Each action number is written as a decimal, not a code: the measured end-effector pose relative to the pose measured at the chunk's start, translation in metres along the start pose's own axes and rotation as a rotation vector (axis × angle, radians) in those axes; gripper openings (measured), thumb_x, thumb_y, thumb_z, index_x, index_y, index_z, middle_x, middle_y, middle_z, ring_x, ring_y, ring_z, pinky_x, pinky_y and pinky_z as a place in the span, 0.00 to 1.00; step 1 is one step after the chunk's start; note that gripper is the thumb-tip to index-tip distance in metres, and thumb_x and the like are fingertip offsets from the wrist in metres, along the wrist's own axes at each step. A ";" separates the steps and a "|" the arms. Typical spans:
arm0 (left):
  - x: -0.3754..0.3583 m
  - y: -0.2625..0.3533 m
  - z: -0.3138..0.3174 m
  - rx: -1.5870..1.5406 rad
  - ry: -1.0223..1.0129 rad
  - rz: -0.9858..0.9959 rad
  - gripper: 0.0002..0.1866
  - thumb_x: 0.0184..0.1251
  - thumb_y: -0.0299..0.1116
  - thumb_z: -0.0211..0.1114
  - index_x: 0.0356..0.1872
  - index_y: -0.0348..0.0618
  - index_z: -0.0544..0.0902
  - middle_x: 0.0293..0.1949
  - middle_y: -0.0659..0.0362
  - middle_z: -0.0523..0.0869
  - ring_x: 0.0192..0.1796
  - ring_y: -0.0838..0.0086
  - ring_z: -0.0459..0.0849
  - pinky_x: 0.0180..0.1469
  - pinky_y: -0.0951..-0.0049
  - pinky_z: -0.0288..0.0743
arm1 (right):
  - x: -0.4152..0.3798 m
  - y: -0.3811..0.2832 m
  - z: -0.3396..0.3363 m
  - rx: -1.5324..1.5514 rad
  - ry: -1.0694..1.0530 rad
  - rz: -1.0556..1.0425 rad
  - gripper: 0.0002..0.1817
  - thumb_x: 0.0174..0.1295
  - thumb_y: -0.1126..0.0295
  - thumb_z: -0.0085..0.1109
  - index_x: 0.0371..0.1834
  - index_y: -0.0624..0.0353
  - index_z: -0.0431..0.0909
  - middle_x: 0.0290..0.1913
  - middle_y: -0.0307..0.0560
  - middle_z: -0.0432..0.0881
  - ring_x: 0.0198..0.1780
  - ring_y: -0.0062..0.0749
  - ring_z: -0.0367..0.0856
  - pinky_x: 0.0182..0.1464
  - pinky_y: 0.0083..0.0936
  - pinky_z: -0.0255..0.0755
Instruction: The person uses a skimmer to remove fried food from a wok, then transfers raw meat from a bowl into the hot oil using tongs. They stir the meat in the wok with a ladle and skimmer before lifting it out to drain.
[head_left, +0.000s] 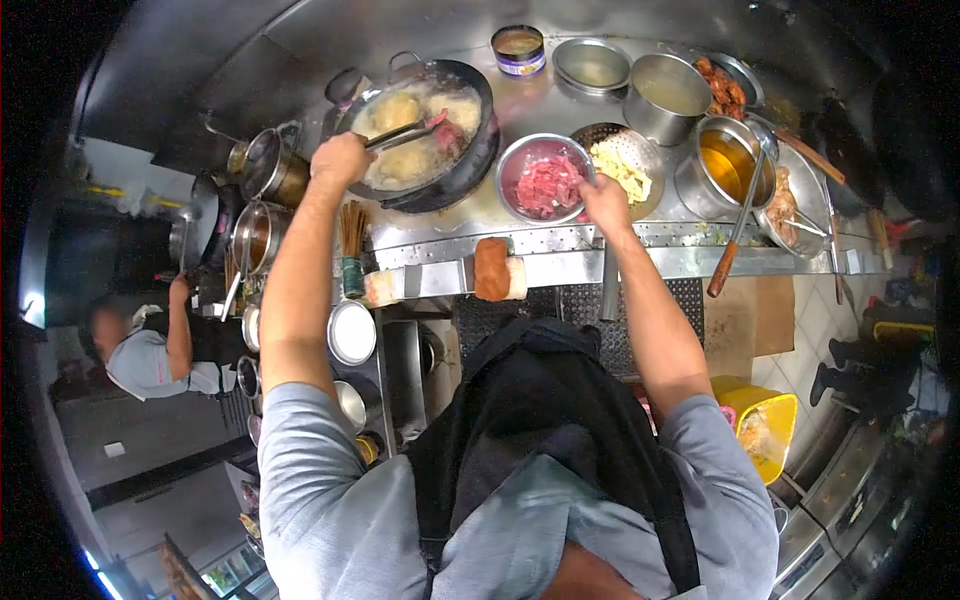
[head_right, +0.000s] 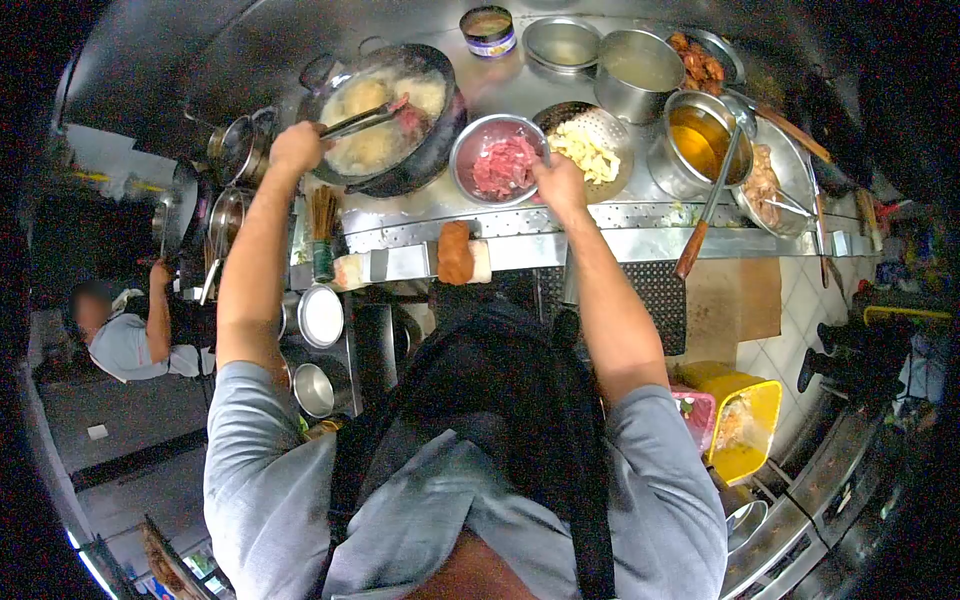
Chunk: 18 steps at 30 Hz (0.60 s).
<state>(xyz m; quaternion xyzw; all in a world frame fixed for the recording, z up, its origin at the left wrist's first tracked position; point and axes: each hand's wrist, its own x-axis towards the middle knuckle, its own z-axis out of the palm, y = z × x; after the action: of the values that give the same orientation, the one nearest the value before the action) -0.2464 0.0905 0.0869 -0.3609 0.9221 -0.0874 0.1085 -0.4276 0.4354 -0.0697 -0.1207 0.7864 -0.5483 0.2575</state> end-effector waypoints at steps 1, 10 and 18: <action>0.005 0.000 0.014 0.009 -0.027 -0.029 0.20 0.62 0.50 0.65 0.52 0.56 0.84 0.48 0.50 0.86 0.50 0.55 0.85 0.52 0.57 0.79 | -0.003 0.000 -0.005 0.028 -0.002 0.020 0.15 0.64 0.64 0.58 0.38 0.69 0.81 0.24 0.51 0.83 0.20 0.32 0.83 0.24 0.29 0.79; -0.077 0.019 -0.044 -0.064 0.256 -0.060 0.21 0.62 0.49 0.64 0.55 0.54 0.82 0.44 0.50 0.87 0.47 0.54 0.86 0.50 0.58 0.79 | -0.011 0.005 -0.031 0.010 -0.039 -0.046 0.14 0.65 0.65 0.56 0.40 0.69 0.80 0.26 0.51 0.84 0.21 0.30 0.83 0.22 0.26 0.80; -0.148 0.100 -0.067 0.012 0.180 0.537 0.29 0.49 0.42 0.75 0.57 0.53 0.79 0.42 0.52 0.84 0.45 0.57 0.85 0.46 0.59 0.79 | -0.010 -0.005 -0.045 -0.140 -0.150 -0.157 0.15 0.66 0.63 0.54 0.37 0.68 0.80 0.26 0.51 0.84 0.21 0.31 0.82 0.22 0.27 0.80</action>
<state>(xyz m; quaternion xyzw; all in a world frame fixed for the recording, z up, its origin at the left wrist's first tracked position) -0.2221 0.2697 0.1477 -0.0938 0.9901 -0.0929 0.0475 -0.4437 0.4748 -0.0499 -0.2401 0.7895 -0.4999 0.2630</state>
